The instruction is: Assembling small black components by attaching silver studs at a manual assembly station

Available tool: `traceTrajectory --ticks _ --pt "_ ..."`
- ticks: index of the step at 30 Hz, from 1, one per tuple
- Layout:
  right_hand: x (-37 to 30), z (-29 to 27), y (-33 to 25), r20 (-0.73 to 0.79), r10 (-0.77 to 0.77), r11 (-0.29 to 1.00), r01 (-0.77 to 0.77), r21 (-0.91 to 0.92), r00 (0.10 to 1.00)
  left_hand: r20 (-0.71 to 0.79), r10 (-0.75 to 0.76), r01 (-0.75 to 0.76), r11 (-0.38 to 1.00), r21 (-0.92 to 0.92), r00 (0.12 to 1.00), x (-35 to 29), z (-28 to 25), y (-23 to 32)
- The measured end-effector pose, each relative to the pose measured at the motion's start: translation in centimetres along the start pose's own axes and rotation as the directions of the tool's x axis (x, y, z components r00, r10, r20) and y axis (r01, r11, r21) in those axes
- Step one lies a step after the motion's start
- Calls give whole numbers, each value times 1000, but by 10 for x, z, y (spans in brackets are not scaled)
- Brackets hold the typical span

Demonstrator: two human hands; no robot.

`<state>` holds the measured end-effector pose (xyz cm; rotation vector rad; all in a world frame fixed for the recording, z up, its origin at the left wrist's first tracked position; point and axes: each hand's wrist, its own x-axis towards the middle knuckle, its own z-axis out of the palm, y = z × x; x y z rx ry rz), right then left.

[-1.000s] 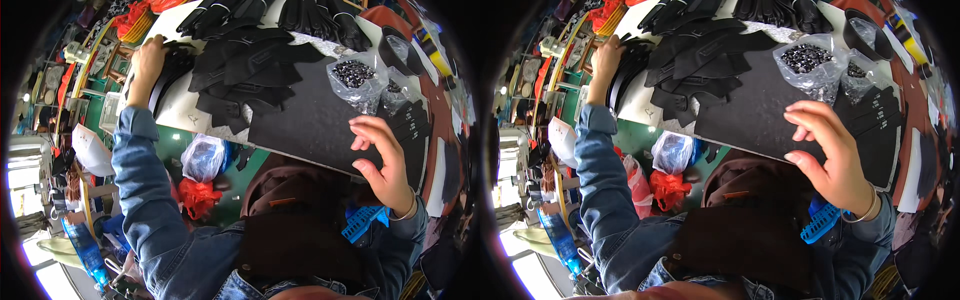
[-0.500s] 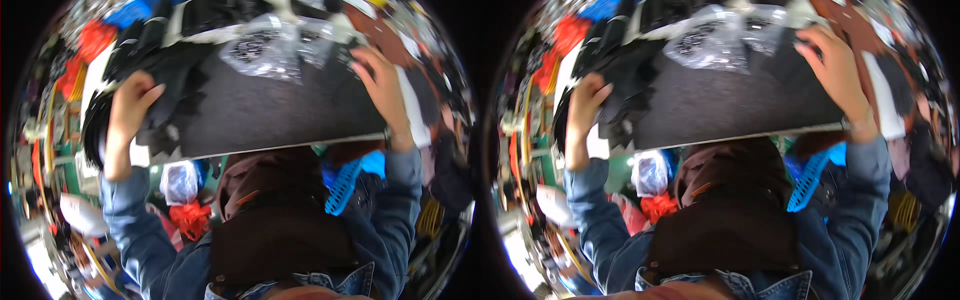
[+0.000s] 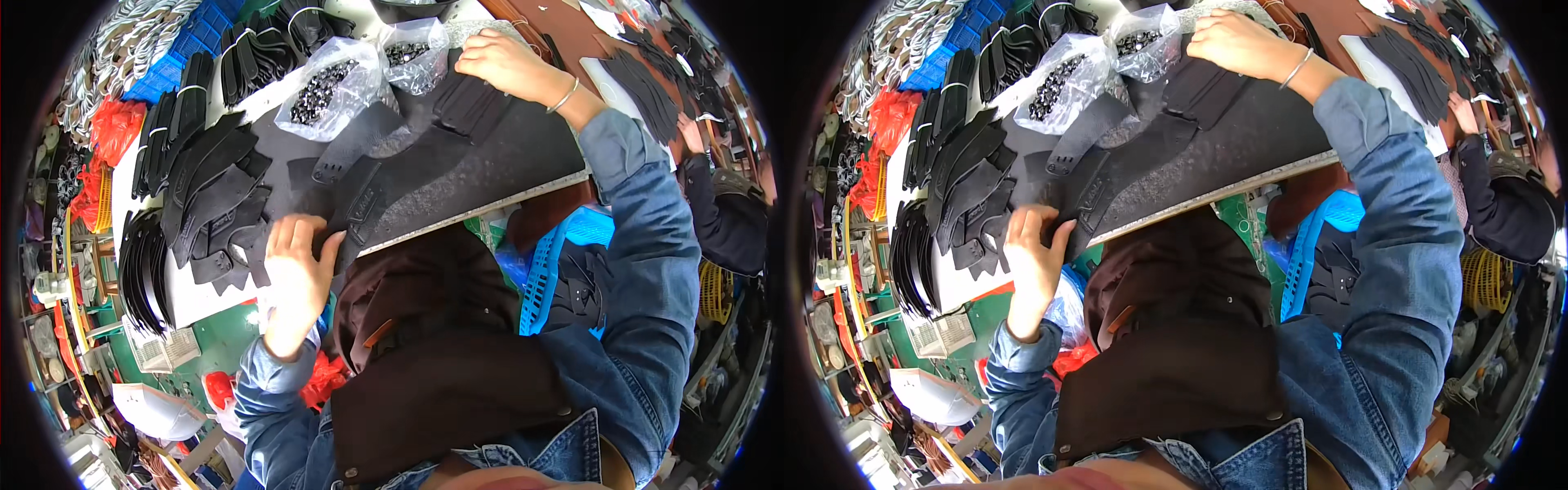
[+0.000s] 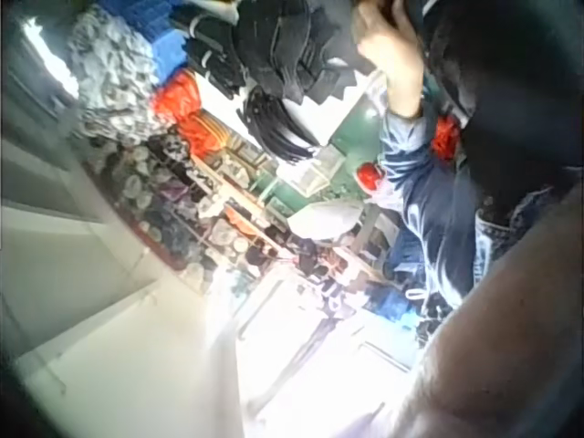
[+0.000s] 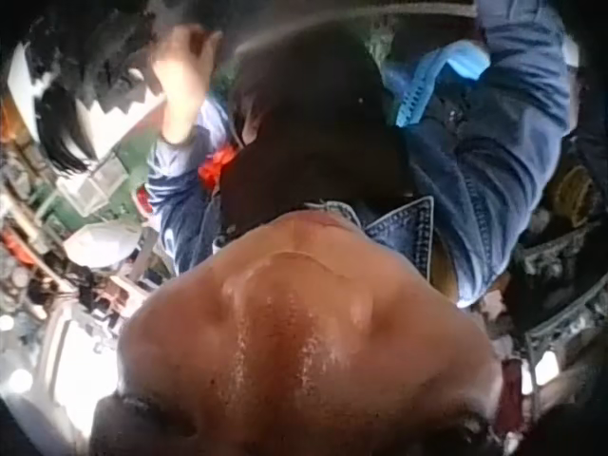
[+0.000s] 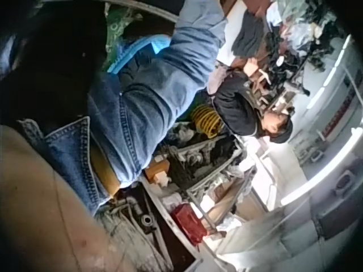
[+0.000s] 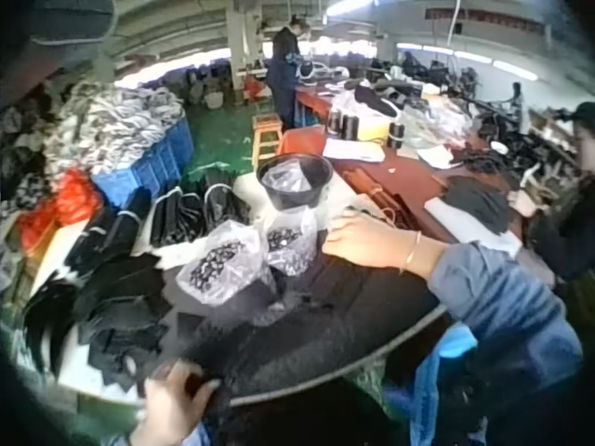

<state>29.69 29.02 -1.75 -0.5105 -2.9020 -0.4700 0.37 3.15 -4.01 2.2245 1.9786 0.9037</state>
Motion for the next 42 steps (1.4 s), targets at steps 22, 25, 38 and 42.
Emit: traceTrajectory --ticks 22,25,38,42 --pt "86 -51 -67 -447 67 996 -37 75 892 -41 297 -292 952 88 954 -43 -5 -16" --pt "86 -33 -29 112 296 955 -298 0 949 -36 291 -289 955 65 956 -43 -2 -14" --pt "91 -22 -27 -145 395 838 -291 462 907 -33 110 -115 959 -260 993 -38 -19 -1" --pt "77 -69 -109 52 357 321 -175 931 932 -29 -195 161 877 -453 980 -23 -29 11"
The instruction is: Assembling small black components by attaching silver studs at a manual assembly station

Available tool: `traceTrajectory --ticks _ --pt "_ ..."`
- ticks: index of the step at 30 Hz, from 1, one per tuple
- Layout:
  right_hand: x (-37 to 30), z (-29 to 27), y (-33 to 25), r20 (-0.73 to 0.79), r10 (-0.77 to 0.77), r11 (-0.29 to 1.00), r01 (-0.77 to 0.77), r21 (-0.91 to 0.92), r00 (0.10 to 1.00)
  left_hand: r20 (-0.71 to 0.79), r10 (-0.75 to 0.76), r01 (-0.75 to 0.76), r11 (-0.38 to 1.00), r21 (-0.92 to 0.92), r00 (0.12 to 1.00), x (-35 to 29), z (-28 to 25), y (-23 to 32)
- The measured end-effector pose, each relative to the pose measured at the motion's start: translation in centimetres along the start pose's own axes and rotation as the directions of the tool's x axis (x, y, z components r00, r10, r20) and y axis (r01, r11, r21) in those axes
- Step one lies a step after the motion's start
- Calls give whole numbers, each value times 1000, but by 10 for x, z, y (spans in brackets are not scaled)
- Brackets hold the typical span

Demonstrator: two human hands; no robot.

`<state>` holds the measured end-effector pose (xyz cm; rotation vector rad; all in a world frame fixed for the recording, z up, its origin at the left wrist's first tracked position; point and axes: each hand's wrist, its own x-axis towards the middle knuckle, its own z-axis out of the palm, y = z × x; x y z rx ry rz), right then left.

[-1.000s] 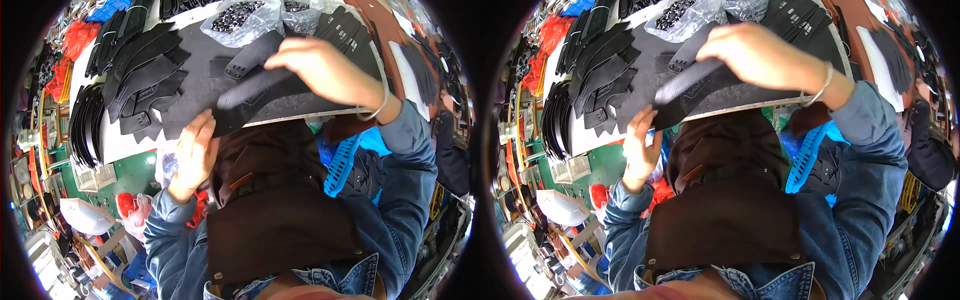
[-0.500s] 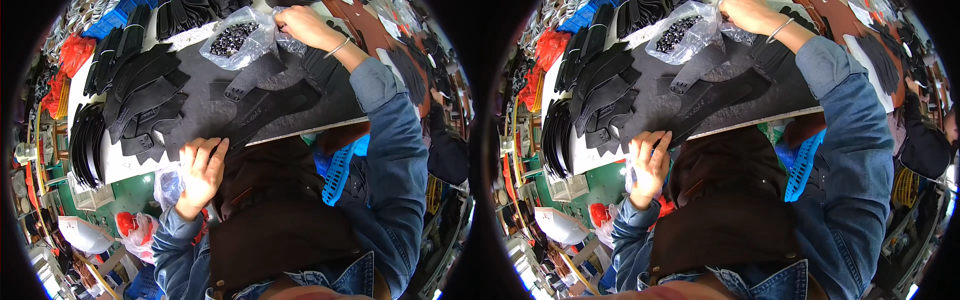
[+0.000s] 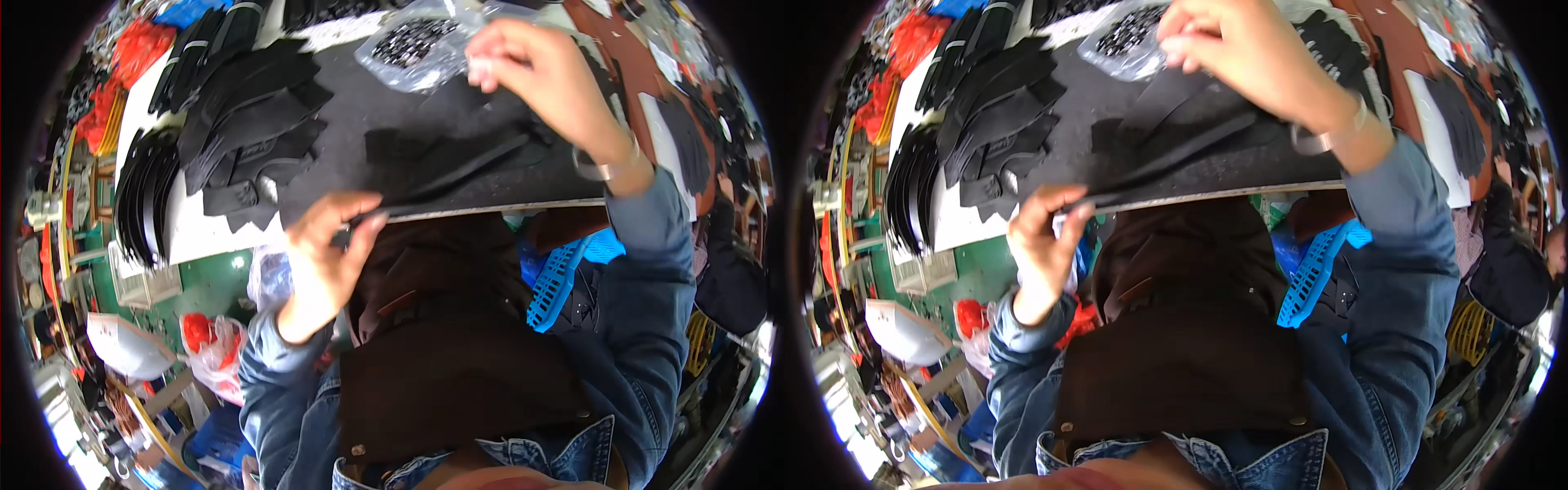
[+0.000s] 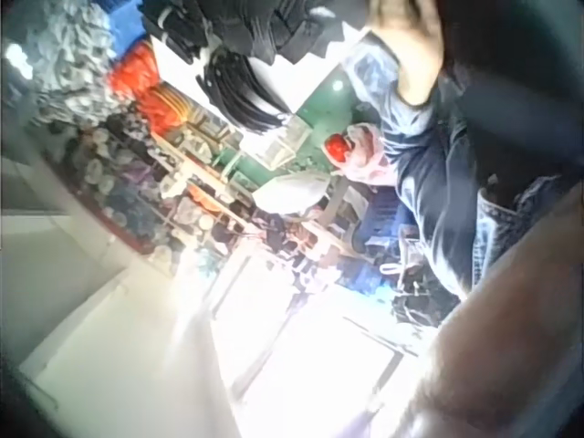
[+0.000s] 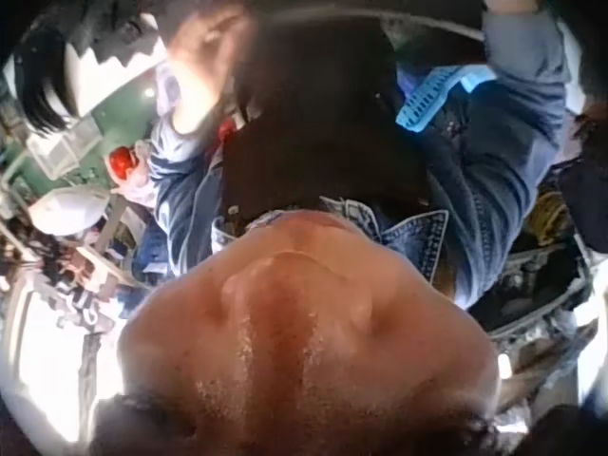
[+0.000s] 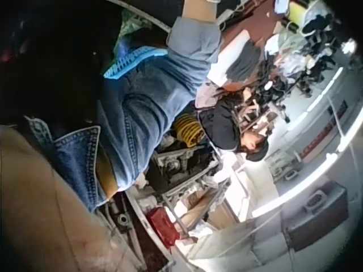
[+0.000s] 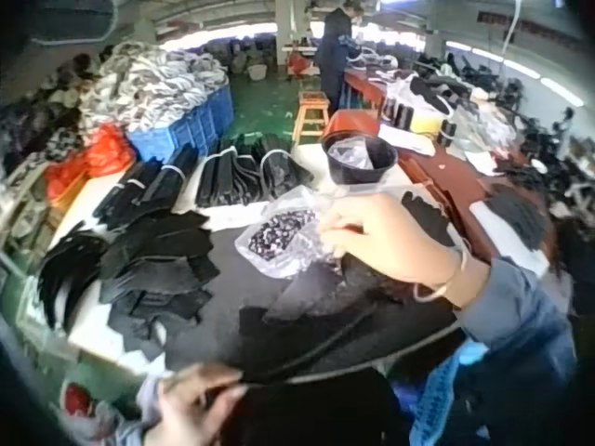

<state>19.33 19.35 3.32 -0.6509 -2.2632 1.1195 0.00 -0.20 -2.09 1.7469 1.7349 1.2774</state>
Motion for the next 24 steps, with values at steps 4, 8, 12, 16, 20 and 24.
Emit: traceTrajectory --ticks 4,8,12,16,20,24 --pt "-32 45 -34 -17 -279 958 277 -78 960 -7 -237 218 907 -361 972 11 0 10" --pt "-39 63 -33 -23 -364 925 358 -125 931 -11 -179 156 880 -448 984 12 -1 16" --pt "-37 69 -31 -36 -408 905 399 -148 912 -9 -175 155 896 -416 985 10 -1 19" --pt "-35 72 -35 -129 -512 812 430 -394 849 -75 -158 95 844 -527 985 9 4 20" --pt "-32 78 -33 -93 -698 658 585 -474 710 -32 6 -19 903 -429 999 11 0 18" --pt "-25 79 -33 -43 -714 639 626 -448 698 -8 223 -220 957 -191 975 19 -4 21"
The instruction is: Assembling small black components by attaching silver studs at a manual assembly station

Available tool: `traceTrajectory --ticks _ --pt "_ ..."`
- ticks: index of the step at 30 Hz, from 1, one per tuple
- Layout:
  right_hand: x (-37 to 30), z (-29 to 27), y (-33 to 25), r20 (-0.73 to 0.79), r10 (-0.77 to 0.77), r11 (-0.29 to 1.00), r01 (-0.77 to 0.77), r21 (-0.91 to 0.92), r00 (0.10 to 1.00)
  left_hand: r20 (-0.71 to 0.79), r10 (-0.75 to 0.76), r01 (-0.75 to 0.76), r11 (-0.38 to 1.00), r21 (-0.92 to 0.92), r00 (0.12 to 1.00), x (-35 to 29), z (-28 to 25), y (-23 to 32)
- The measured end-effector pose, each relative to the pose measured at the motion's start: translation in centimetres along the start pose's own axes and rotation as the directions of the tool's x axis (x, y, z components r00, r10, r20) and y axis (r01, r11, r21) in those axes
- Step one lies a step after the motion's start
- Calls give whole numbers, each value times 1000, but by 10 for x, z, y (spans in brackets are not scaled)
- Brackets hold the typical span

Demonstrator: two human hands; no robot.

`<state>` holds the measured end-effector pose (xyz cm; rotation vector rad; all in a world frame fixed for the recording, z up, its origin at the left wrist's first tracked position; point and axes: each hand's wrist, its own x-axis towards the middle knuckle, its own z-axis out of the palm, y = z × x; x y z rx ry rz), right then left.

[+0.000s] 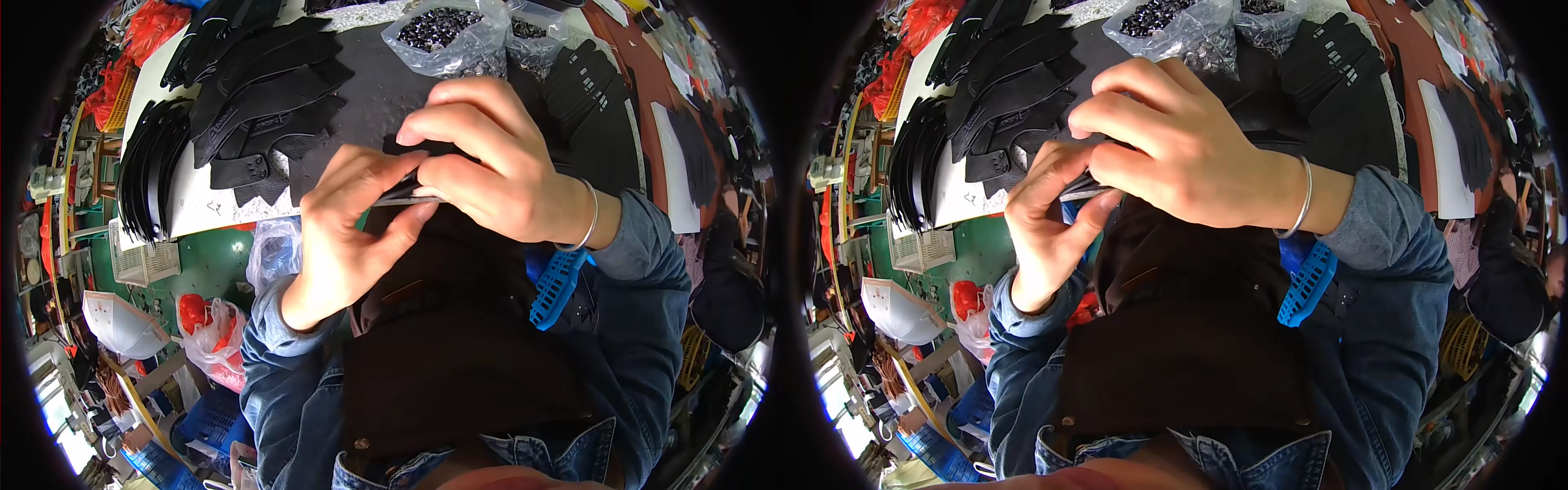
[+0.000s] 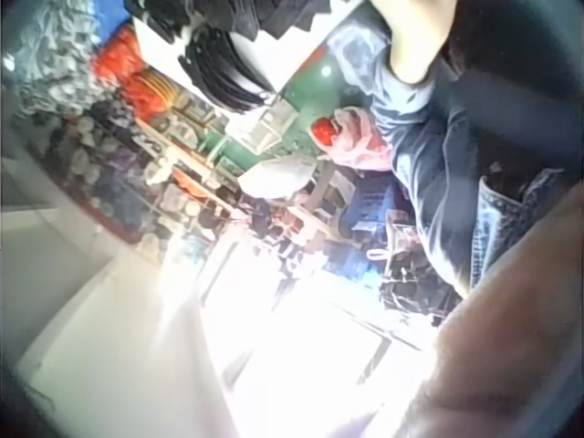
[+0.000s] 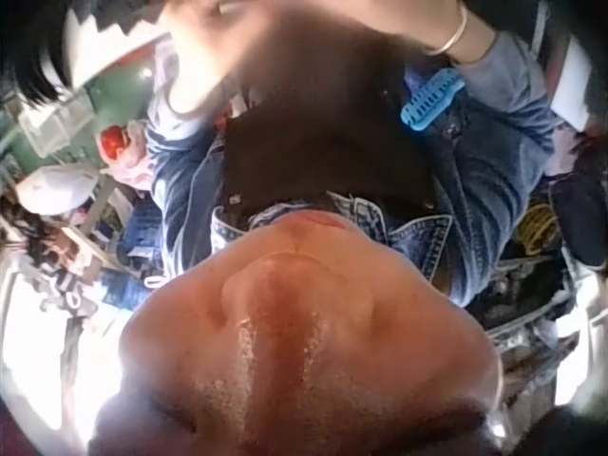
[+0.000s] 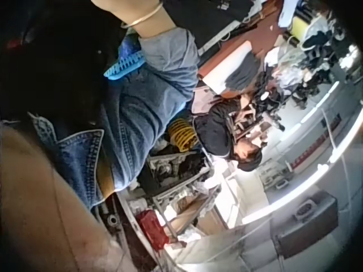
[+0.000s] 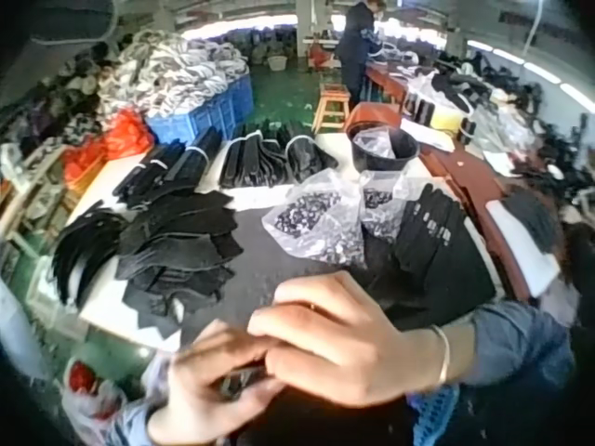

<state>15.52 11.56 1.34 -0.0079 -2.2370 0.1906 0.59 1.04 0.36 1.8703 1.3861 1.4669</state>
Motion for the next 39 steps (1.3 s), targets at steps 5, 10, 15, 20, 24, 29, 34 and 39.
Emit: traceTrajectory --ticks 5,10,15,20,24,29,34,39 --pt "27 -15 41 426 500 751 -623 221 754 -54 -77 85 982 166 996 -4 -3 -2" --pt "23 -3 128 322 332 787 -73 -612 886 18 106 -107 975 195 994 -4 -3 -3" --pt "16 19 158 450 406 775 -38 -631 795 25 114 -116 971 207 993 -7 -3 -6" --pt "12 7 149 330 323 857 -126 -500 887 27 167 -169 967 190 986 -5 -2 -6" --pt "12 -3 138 290 332 866 -168 -471 898 -12 144 -140 976 168 990 -5 0 -6" --pt "33 -18 73 757 234 871 -478 116 610 -139 160 -142 981 128 977 -4 4 -10" --pt "3 16 80 743 357 915 -50 -401 567 88 397 -406 890 208 914 -12 13 -6" --pt "-5 32 70 634 322 909 -41 -416 703 157 341 -367 913 181 927 -36 14 -7"
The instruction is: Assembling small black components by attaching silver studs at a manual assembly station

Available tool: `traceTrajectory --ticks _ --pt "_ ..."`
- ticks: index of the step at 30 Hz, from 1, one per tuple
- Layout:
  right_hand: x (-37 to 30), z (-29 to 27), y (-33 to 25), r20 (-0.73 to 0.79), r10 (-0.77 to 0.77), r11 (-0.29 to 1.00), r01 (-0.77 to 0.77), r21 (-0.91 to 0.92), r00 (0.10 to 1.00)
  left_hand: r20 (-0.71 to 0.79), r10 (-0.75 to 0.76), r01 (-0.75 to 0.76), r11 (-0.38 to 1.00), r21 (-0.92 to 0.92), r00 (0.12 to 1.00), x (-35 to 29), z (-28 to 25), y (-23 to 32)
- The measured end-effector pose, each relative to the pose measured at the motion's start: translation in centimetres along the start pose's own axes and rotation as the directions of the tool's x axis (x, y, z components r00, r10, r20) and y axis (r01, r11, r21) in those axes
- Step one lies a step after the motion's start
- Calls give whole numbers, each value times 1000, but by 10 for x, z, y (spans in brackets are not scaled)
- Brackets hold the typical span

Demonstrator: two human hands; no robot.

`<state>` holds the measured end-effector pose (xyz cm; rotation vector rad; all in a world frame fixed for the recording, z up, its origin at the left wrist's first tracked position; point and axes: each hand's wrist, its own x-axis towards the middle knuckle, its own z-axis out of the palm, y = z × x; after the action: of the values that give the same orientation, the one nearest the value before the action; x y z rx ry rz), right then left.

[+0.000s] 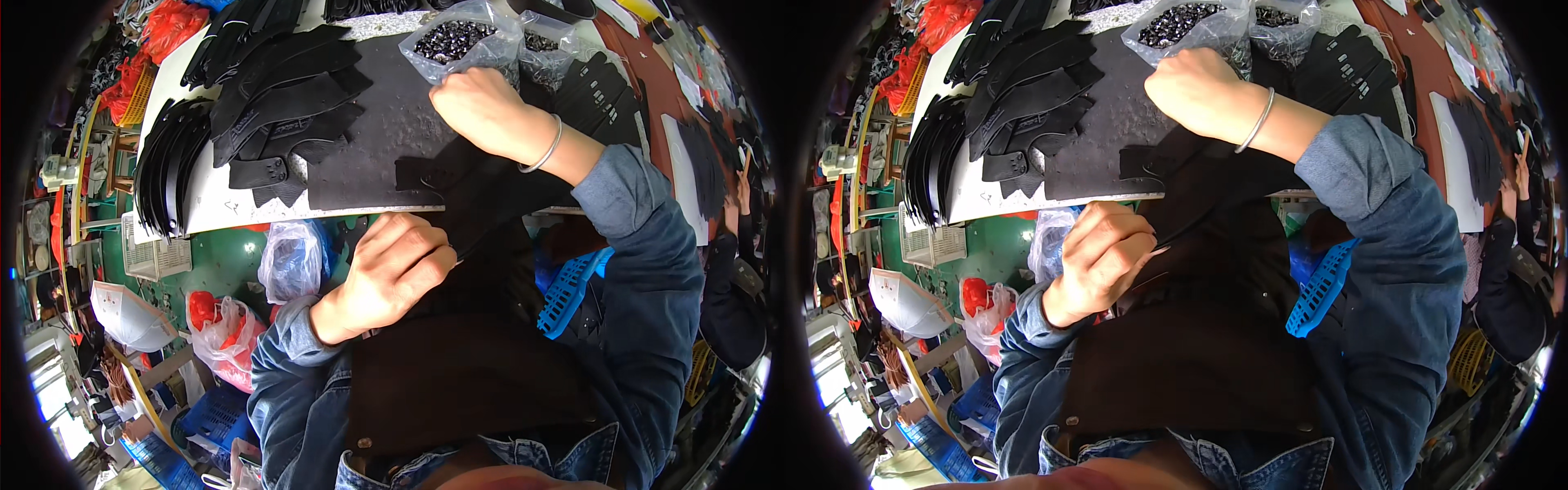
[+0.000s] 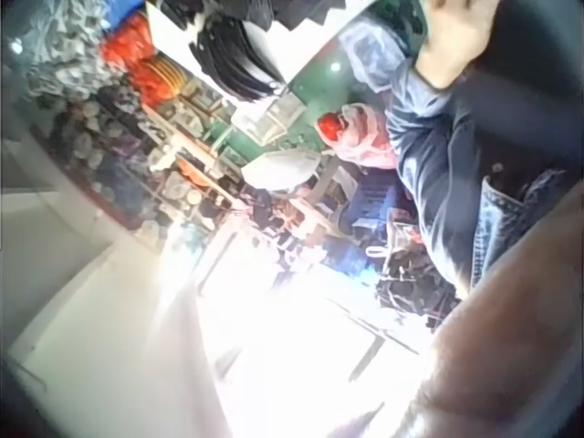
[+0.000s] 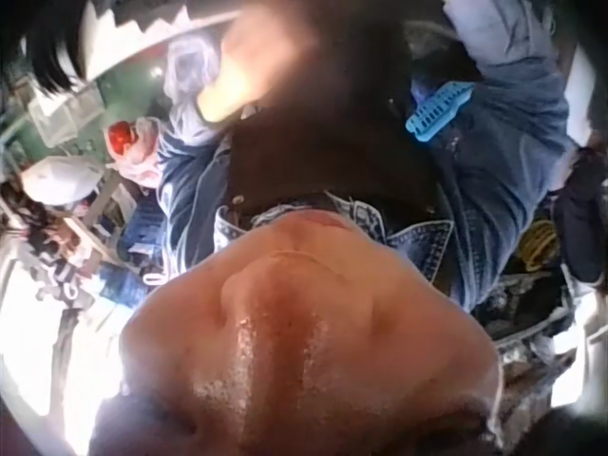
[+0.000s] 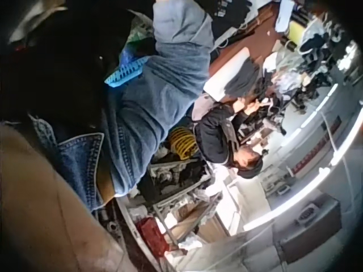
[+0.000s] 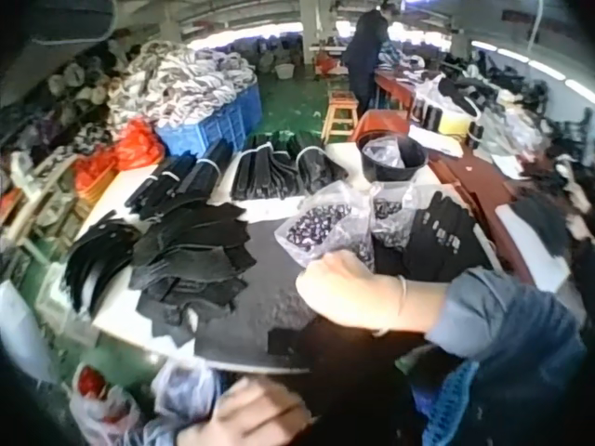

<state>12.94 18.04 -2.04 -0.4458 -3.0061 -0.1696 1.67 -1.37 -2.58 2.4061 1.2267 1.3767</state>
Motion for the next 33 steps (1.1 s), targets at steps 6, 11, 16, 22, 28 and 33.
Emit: traceTrajectory --ticks 6,11,16,22,28,33 --pt "-9 20 -17 -81 -76 932 42 -361 994 -4 -13 13 1000 -10 1000 -2 3 2" --pt "0 16 -18 -94 -50 950 18 -310 994 41 -9 10 1000 -9 999 0 0 4" --pt "-14 -27 -28 -164 -22 868 100 486 986 -167 -194 188 981 -51 967 9 -11 2" --pt "-39 -55 -58 -265 53 633 173 755 963 -266 -216 207 976 -61 939 18 -18 0" --pt "-45 -56 -62 -276 48 602 192 775 960 -256 -224 215 975 -64 940 20 -18 0" --pt "-47 -60 -67 -357 76 594 245 766 931 -237 -224 201 973 -117 945 21 -20 1"
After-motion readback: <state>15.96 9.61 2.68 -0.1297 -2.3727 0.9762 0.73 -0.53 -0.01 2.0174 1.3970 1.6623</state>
